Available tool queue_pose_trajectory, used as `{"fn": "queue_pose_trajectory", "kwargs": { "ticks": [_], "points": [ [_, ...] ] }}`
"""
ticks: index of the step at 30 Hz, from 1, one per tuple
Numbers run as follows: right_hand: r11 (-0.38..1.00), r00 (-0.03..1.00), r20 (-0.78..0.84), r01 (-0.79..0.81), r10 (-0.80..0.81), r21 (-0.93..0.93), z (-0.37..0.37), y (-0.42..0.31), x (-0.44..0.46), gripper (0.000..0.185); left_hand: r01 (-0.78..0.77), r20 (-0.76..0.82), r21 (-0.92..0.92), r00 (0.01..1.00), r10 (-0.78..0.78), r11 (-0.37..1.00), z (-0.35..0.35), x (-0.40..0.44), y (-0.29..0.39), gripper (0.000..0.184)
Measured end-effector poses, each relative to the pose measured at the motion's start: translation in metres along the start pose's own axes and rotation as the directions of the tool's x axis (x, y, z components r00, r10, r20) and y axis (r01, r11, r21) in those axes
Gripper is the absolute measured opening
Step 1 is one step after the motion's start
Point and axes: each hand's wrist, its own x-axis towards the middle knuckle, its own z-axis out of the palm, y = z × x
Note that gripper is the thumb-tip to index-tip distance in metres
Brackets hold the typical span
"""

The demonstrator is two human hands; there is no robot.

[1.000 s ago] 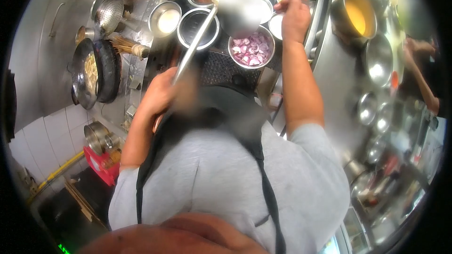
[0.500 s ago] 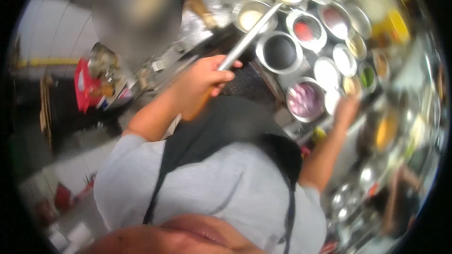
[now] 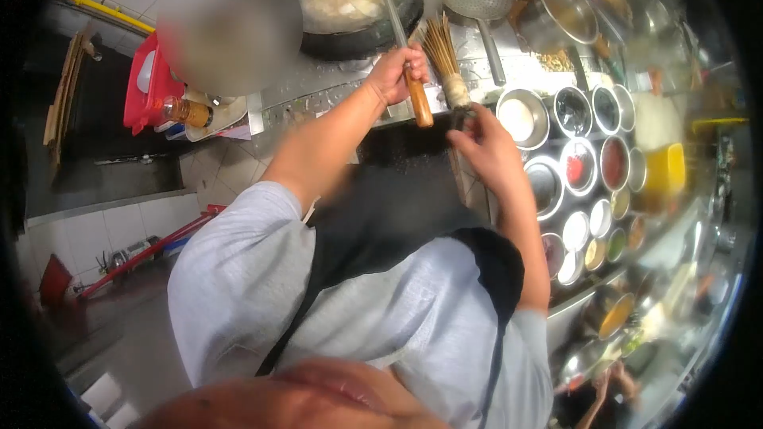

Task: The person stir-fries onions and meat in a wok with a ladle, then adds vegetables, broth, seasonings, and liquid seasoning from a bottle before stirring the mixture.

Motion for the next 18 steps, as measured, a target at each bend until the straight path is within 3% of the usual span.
{"fn": "queue_pose_trajectory", "kwargs": {
  "ticks": [2,3,4,5,7,8,9,11,12,13,14,15,16,17,18],
  "points": [
    [0.99,0.985,0.171,0.029,-0.005,-0.137,0.024,-0.055,0.035,0.076,-0.099,-0.011,-0.006,0.995,0.099,0.995,0.0,0.003,0.004,0.009],
    [0.965,0.985,0.108,0.155,-0.135,-0.21,0.042,-0.062,0.054,0.072,-0.048,-0.053,0.063,0.997,0.051,0.997,0.004,0.002,0.008,0.007],
    [0.917,0.961,0.057,0.274,-0.269,-0.289,0.059,-0.062,0.075,0.067,-0.034,0.004,0.134,0.999,0.034,0.99,0.007,0.0,0.012,0.012],
    [0.914,0.961,0.068,0.276,-0.268,-0.298,0.072,-0.06,0.103,0.067,-0.041,0.009,0.134,0.999,0.04,0.99,0.01,0.001,0.014,0.015],
    [0.93,0.992,-0.023,0.107,-0.123,-0.351,0.091,-0.058,0.15,0.054,-0.057,0.001,0.121,0.998,0.058,0.991,-0.001,-0.005,0.02,0.018],
    [0.944,0.997,0.026,0.077,-0.072,-0.322,0.088,-0.066,0.156,0.042,-0.009,-0.085,0.322,0.996,0.039,0.947,-0.014,-0.012,0.023,0.025],
    [0.926,0.988,0.008,0.147,-0.154,-0.347,0.095,-0.056,0.168,0.039,0.047,-0.171,0.507,0.984,0.046,0.86,-0.009,-0.024,0.04,0.032],
    [0.897,0.97,0.021,0.233,-0.243,-0.376,0.106,-0.053,0.185,0.036,-0.029,-0.072,0.847,0.983,0.168,0.531,-0.015,-0.081,0.072,0.05],
    [0.98,0.992,0.112,0.084,-0.065,-0.179,0.105,-0.063,0.188,0.035,-0.025,-0.138,0.901,0.93,0.341,0.432,-0.011,-0.116,0.091,0.038],
    [0.995,0.97,0.225,-0.102,0.097,0.01,0.105,-0.07,0.19,0.033,-0.099,-0.136,0.936,0.783,0.608,0.337,-0.032,-0.145,0.106,0.027],
    [0.995,0.968,0.229,-0.103,0.098,0.009,0.106,-0.073,0.186,0.033,-0.075,-0.137,0.975,0.544,0.828,0.21,-0.063,-0.172,0.126,0.021],
    [0.941,0.919,0.362,-0.252,0.158,0.228,0.106,-0.077,0.18,0.035,0.067,-0.022,0.998,0.268,0.963,0.004,-0.086,-0.207,0.159,0.017],
    [0.82,0.853,0.496,-0.396,0.162,0.414,0.107,-0.087,0.184,0.037,0.258,0.172,0.952,-0.015,0.985,-0.162,-0.11,-0.243,0.201,0.013],
    [0.825,0.855,0.497,-0.381,0.144,0.416,0.109,-0.099,0.185,0.037,0.136,0.109,0.988,-0.238,0.965,-0.078,-0.136,-0.278,0.235,0.015],
    [0.618,0.797,0.587,-0.534,0.142,0.576,0.11,-0.109,0.18,0.038,0.362,0.207,0.931,-0.406,0.89,-0.051,-0.156,-0.312,0.266,0.032]
  ]
}}
